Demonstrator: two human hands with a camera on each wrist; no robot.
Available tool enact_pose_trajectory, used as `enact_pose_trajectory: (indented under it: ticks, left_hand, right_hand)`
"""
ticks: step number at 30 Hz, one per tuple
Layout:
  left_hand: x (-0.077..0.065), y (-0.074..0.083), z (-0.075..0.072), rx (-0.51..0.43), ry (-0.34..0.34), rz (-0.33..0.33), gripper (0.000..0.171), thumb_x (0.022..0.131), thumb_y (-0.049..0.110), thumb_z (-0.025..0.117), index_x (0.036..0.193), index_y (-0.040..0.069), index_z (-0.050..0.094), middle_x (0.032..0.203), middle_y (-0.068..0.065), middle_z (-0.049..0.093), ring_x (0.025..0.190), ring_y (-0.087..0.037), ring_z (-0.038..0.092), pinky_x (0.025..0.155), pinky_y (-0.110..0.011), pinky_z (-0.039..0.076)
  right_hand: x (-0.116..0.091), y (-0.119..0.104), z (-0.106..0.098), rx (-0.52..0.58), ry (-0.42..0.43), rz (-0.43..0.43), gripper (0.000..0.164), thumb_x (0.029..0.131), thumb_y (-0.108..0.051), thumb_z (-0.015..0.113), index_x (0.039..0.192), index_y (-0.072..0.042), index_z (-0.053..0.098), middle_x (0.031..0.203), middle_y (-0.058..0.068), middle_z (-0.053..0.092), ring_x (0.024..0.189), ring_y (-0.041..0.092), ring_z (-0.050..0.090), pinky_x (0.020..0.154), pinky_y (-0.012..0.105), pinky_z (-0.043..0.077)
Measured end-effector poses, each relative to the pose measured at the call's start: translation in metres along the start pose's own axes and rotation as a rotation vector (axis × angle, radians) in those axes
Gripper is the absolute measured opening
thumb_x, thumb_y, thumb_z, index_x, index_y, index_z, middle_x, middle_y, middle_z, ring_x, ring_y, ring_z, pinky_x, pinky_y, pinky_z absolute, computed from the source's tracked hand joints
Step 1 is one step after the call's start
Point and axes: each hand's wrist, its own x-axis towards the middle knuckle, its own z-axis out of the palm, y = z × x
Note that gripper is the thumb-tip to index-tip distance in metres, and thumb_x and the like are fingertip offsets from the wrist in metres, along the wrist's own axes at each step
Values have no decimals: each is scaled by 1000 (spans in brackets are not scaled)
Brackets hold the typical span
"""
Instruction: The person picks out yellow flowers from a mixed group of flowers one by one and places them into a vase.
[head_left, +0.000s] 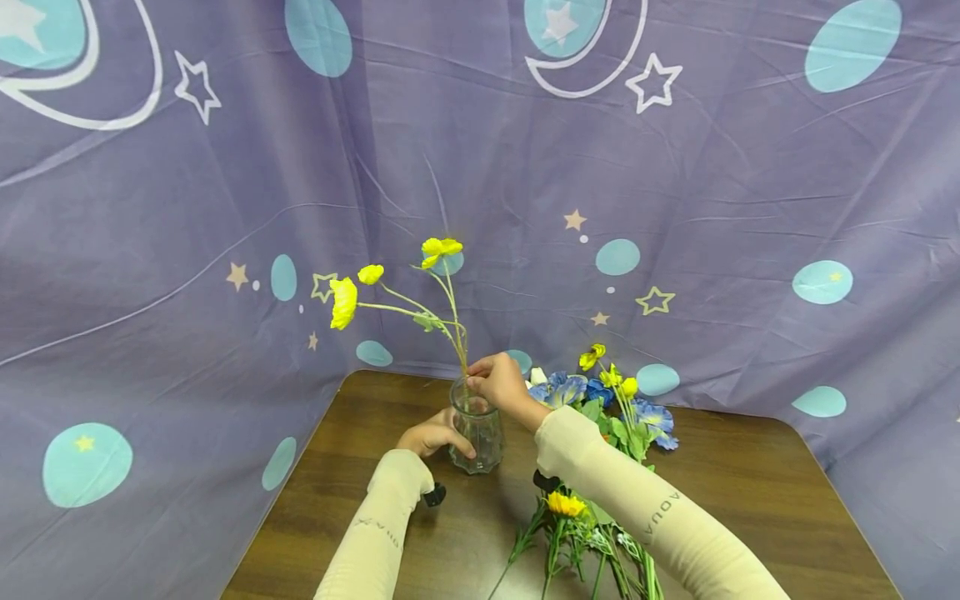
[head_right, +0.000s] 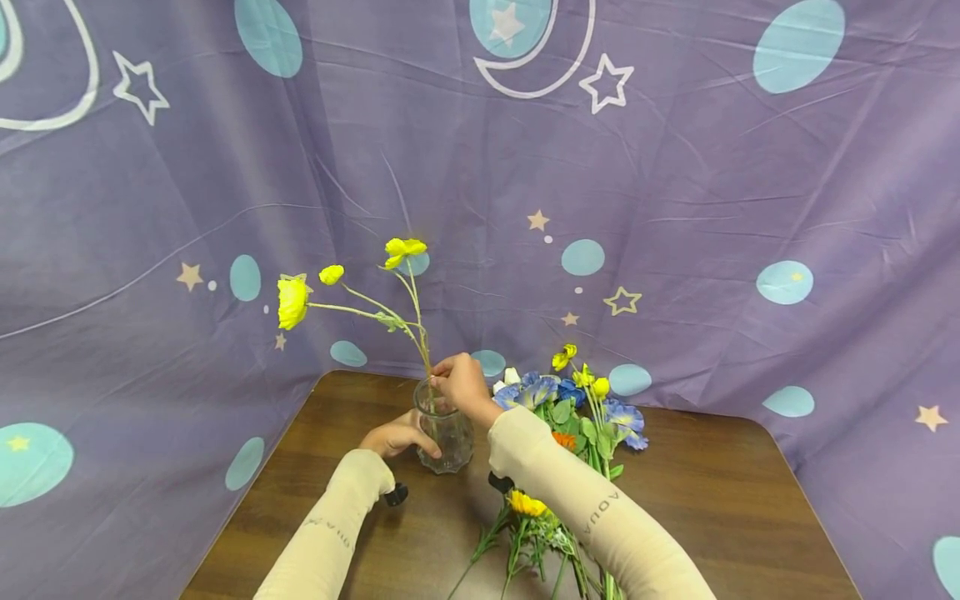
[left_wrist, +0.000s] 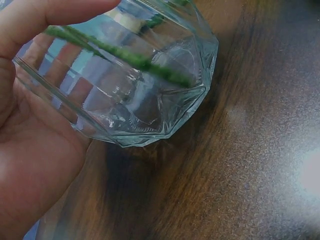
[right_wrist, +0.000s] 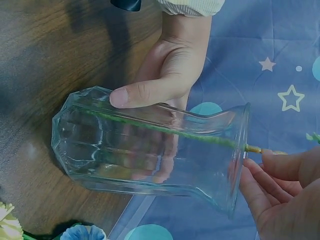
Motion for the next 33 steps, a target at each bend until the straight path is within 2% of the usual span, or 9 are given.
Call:
enact_pose_trajectory:
  ticks: [2, 5, 9, 13, 21, 26, 33]
  left_hand:
    - [-1, 0, 0, -7, -6, 7, 86, 69, -8, 77, 146, 0, 42, 139, -17, 61, 129, -41, 55, 104, -36, 51]
    - [-1, 0, 0, -17, -2, 8, 85, 68, -8, 78, 146, 2, 44, 137, -16, 62, 126, -38, 58, 102, -34, 52]
    - [1, -2, 0, -19, 7, 15, 91, 68, -8, 79, 150, 7, 41, 138, -7, 61, 124, -25, 59, 105, -34, 50]
    - [2, -3, -1, -9, 3, 50, 97, 67, -8, 79, 153, 6, 36, 142, -6, 58, 124, -19, 57, 108, -35, 48]
    - [3, -2, 0, 8, 16, 46, 99, 65, -10, 80, 154, 4, 36, 150, -13, 52, 132, -24, 52, 118, -50, 38]
    - [3, -3, 0, 2, 12, 48, 99, 66, -9, 79, 153, 3, 36, 150, -15, 52, 132, -24, 51, 120, -52, 36]
    - [2, -4, -2, -4, 2, 69, 96, 68, -10, 78, 153, 1, 35, 145, -12, 55, 130, -26, 52, 119, -52, 37]
  right_hand:
    - [-1, 0, -1, 10, -14, 12, 14, 91, -3, 72, 102, 3, 77, 96, 18, 78, 88, 29, 76, 75, 33, 63]
    - [-3, -2, -5, 24, -40, 30, 15, 93, -5, 71, 104, 3, 77, 97, 17, 78, 88, 29, 76, 73, 33, 63]
    - [-4, -5, -10, 26, -41, 31, 14, 93, -5, 71, 103, 3, 77, 96, 18, 78, 86, 29, 75, 71, 32, 62]
    - [-3, -5, -12, 23, -33, 35, 15, 93, -5, 71, 104, 4, 77, 96, 18, 78, 88, 30, 75, 73, 33, 62]
    - [-2, -1, -15, 25, -32, 40, 16, 92, -3, 71, 105, 6, 76, 95, 18, 78, 88, 29, 76, 74, 32, 62]
    - [-2, -2, -19, 47, -26, 56, 14, 93, -2, 70, 103, 5, 76, 94, 20, 78, 86, 32, 76, 71, 30, 62]
    - [-2, -5, -33, 2, -15, 36, 13, 93, -7, 72, 101, 0, 78, 93, 16, 79, 85, 31, 76, 70, 31, 62]
